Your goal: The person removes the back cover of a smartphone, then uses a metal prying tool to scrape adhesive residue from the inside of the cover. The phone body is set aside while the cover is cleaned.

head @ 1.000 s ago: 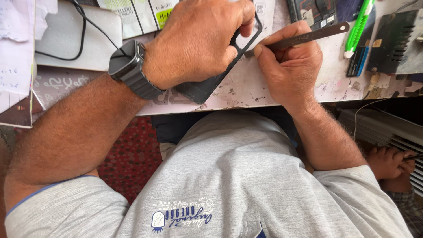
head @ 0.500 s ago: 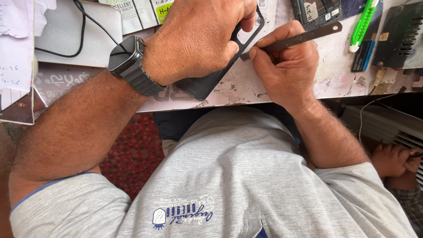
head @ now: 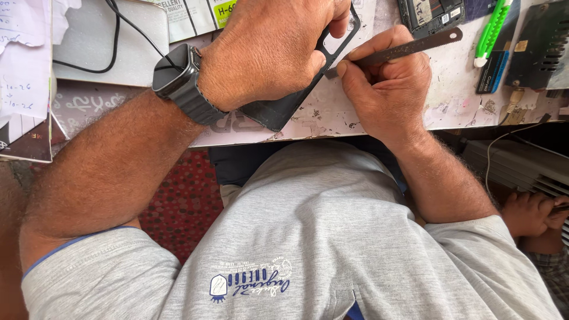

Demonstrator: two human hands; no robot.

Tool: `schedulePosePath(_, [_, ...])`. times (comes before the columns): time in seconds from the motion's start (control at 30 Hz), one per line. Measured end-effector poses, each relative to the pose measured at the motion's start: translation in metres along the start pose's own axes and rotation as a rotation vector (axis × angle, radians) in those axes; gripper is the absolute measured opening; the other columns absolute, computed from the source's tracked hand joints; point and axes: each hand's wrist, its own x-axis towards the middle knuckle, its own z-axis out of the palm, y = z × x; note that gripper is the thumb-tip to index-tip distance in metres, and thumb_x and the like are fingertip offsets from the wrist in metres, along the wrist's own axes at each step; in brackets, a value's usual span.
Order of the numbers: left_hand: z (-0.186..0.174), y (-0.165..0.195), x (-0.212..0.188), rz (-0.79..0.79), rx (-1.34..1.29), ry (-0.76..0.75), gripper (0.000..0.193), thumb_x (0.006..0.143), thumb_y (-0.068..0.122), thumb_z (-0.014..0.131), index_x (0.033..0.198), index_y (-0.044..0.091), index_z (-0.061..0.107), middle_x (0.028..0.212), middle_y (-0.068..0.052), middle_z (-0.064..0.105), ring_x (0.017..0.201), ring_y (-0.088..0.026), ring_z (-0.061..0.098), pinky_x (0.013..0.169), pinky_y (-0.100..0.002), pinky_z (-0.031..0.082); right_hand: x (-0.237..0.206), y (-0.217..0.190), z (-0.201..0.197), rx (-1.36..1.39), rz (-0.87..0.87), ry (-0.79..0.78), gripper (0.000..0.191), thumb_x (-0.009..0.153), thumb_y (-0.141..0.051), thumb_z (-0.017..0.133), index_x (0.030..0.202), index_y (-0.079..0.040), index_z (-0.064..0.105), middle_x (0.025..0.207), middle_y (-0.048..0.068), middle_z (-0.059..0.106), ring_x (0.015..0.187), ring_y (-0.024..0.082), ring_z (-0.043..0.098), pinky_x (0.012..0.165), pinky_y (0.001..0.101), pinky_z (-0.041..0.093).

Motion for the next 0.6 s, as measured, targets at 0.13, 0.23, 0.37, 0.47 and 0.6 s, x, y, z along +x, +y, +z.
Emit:
schedulePosePath(0.13, [0.000,-0.001,0.001,0.018,0.006,0.009,0.029,0.077,-0.002,0.078,0.103,0.007,0.069,0.087,-0.008,0.070,0.072,-0.020,0.069,0.062,-0.034,0.054,0.003,-0.005,0.001,-0.040,-0.010,0.044,0.020,0.109,0.008,0.075,0.103,0.001,0.057,0.081,0.006,0.067,0.065,0.004,0.063,0.053,0.0175,0.050])
schedulePosePath(0.23, [0.001,-0.001,0.001,-0.006,-0.015,0.017,0.027,0.078,0.003,0.082,0.101,0.008,0.069,0.083,-0.008,0.070,0.071,-0.021,0.069,0.061,-0.036,0.054,0.004,-0.011,0.002,0.006,0.034,-0.020,0.019,0.107,0.009,0.073,0.103,0.001,0.057,0.079,0.005,0.068,0.063,0.004,0.064,0.050,0.0174,0.049])
schedulePosePath(0.37, [0.002,-0.001,0.001,-0.056,-0.046,-0.024,0.025,0.079,0.006,0.083,0.100,0.006,0.068,0.079,-0.009,0.069,0.066,-0.021,0.068,0.056,-0.036,0.053,0.003,-0.014,0.004,0.019,0.048,-0.036,0.019,0.107,0.010,0.072,0.107,0.000,0.055,0.080,0.006,0.069,0.063,0.004,0.065,0.049,0.0168,0.050])
schedulePosePath(0.47, [0.003,-0.001,-0.001,-0.089,-0.068,-0.046,0.025,0.081,0.007,0.083,0.101,0.006,0.068,0.078,-0.009,0.069,0.064,-0.020,0.068,0.055,-0.035,0.054,0.002,-0.011,0.004,0.065,0.034,-0.017,0.020,0.104,0.015,0.068,0.109,0.001,0.053,0.091,0.009,0.069,0.077,0.006,0.068,0.061,0.0195,0.057])
schedulePosePath(0.6, [0.005,0.000,-0.003,-0.073,-0.044,-0.033,0.025,0.083,0.006,0.082,0.105,0.006,0.069,0.078,-0.009,0.069,0.064,-0.018,0.068,0.055,-0.033,0.055,0.000,-0.005,0.005,0.004,0.036,0.021,0.020,0.107,0.014,0.070,0.106,0.002,0.054,0.086,0.008,0.066,0.070,0.005,0.066,0.055,0.0175,0.055])
